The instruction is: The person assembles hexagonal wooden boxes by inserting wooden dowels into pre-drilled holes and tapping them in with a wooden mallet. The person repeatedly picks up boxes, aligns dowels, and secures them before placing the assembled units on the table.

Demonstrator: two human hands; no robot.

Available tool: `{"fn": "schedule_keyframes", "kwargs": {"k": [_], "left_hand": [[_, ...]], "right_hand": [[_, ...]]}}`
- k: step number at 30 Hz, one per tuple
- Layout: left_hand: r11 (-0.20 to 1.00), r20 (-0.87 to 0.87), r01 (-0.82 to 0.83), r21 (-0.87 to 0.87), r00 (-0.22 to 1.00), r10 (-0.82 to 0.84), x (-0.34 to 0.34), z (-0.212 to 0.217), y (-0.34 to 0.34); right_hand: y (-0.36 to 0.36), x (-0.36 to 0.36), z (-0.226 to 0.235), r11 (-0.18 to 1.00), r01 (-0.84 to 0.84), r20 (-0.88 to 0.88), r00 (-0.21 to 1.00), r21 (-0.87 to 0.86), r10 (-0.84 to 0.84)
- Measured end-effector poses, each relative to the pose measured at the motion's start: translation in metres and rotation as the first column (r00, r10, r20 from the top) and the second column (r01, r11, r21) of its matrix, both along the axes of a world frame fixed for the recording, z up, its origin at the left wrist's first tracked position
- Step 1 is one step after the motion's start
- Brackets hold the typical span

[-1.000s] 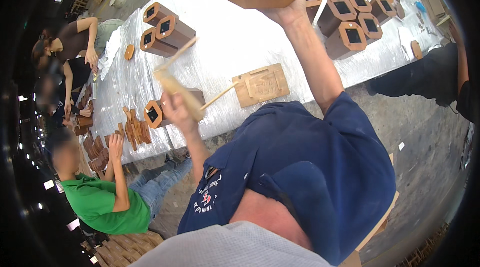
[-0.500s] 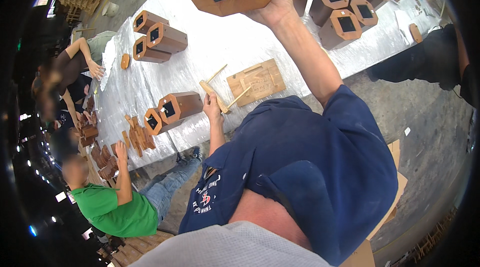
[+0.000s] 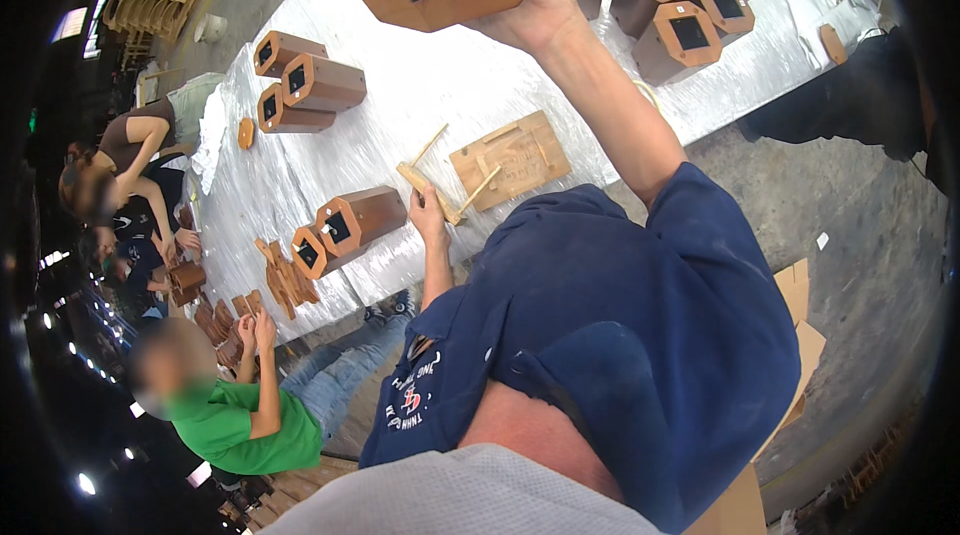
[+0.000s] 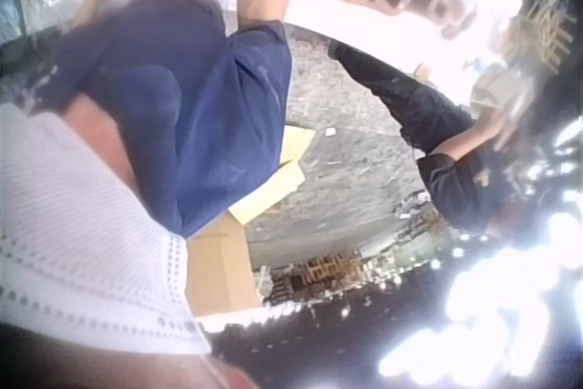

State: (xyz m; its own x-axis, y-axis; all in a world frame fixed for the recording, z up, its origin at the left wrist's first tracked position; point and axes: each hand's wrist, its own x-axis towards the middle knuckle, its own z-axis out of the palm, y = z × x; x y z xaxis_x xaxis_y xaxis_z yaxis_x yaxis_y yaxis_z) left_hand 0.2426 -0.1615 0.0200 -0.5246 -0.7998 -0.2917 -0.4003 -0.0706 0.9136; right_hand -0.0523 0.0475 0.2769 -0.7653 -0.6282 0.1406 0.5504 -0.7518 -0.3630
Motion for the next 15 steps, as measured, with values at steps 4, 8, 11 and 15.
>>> {"fn": "schedule_keyframes", "kwargs": {"k": [4, 8, 11, 15], "left_hand": [[0.999, 0.005, 0.017, -0.032, 1.000, -0.017, -0.001, 0.000, 0.002], [0.999, 0.085, 0.034, -0.043, 0.996, -0.030, -0.002, 0.003, -0.002], [0.995, 0.118, 0.044, -0.090, 0.992, -0.033, -0.007, 0.006, -0.002], [0.982, 0.190, 0.059, -0.179, 0.981, -0.024, -0.010, 0.009, -0.002]], "right_hand": [[-0.003, -0.004, -0.007, 1.000, -0.016, 0.036, 0.999, 0.011, 0.015], [-0.011, -0.010, -0.015, 0.999, -0.047, 0.076, 0.996, 0.004, 0.047], [-0.018, -0.015, -0.020, 0.998, -0.064, 0.107, 0.992, 0.003, 0.064], [-0.027, -0.024, -0.028, 0.996, -0.090, 0.135, 0.987, -0.001, 0.089]]}}
